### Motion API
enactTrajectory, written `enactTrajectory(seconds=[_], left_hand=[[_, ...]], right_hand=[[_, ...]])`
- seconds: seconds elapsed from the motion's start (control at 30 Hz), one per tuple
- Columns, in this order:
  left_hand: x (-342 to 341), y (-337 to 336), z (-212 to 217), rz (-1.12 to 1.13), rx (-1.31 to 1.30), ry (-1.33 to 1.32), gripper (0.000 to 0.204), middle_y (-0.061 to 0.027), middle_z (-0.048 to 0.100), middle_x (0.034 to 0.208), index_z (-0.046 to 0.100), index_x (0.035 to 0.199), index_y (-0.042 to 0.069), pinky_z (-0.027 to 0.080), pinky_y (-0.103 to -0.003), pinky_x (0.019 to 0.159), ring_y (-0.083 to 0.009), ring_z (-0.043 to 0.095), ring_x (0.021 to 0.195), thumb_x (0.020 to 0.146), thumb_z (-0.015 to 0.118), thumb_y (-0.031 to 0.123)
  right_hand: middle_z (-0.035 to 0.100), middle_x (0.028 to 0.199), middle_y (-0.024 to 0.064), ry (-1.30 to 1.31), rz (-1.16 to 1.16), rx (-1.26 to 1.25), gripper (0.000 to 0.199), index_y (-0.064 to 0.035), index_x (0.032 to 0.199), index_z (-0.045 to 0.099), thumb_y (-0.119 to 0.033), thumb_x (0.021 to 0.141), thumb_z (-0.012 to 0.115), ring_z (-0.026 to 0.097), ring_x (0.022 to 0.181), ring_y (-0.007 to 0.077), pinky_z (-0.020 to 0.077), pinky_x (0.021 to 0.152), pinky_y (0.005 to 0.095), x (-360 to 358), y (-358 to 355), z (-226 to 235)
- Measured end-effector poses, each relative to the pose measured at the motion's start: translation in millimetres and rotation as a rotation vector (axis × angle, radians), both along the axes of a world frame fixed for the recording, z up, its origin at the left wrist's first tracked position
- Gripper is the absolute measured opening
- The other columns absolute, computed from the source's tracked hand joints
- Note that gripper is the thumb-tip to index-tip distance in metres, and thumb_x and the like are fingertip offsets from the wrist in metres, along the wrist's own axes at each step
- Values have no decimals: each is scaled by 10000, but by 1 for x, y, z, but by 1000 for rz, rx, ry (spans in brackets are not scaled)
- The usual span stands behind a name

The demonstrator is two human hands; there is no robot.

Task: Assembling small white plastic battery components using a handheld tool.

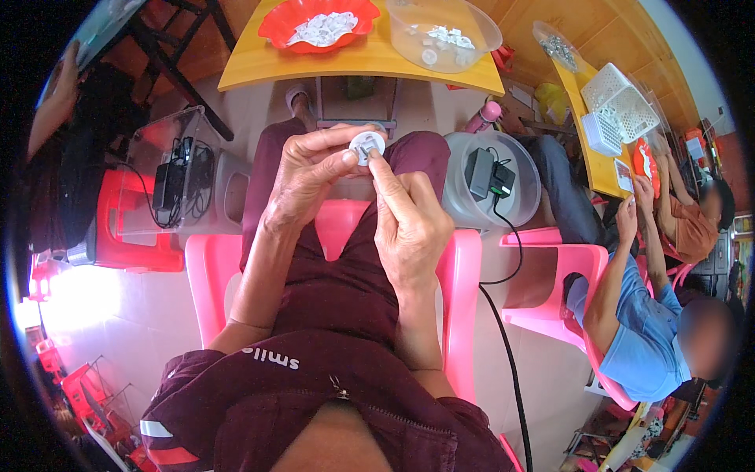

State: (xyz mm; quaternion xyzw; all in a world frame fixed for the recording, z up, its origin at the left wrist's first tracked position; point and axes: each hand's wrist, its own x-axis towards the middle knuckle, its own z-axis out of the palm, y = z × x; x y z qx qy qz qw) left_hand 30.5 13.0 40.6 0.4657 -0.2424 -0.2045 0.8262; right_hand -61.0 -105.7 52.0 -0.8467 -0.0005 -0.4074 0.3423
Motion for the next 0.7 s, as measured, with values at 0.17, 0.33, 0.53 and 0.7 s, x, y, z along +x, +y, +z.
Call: enactTrajectory(seconds=[0.17, 0.33, 0.53, 0.7], left_hand=[[-1, 3, 5, 55, 47, -67, 300, -111, 626, 1069, 640, 1090, -16, 492, -273, 816, -150, 591, 939, 808, 673, 81], [0, 0, 3, 125, 63, -151, 257, -68, 612, 1018, 644, 1091, 0, 526, -233, 762, -116, 593, 900, 836, 641, 25], [-1, -6, -6, 174, 84, -177, 252, -78, 596, 1036, 641, 1092, -4, 537, -253, 776, -127, 594, 900, 841, 630, 13], [2, -2, -5, 39, 20, -7, 271, -70, 593, 1025, 626, 1114, -10, 531, -270, 806, -141, 597, 917, 845, 623, 16]], right_hand=[[474, 650, 40, 7, -30, -66, 390, -156, 1093, 681, 11, 740, 665, 497, 523, 163, 419, 484, 318, 0, 1, 0], [462, 645, 34, 77, -105, -140, 458, -166, 1120, 663, 17, 700, 673, 511, 515, 186, 424, 471, 339, 1, 6, -3], [438, 634, 74, 187, -167, -119, 317, -94, 1084, 673, 28, 794, 632, 455, 533, 174, 394, 510, 304, -2, 15, 3], [455, 636, 78, 123, -31, 87, 296, -78, 1079, 669, 21, 805, 620, 475, 538, 187, 407, 516, 308, 1, 5, -10]])
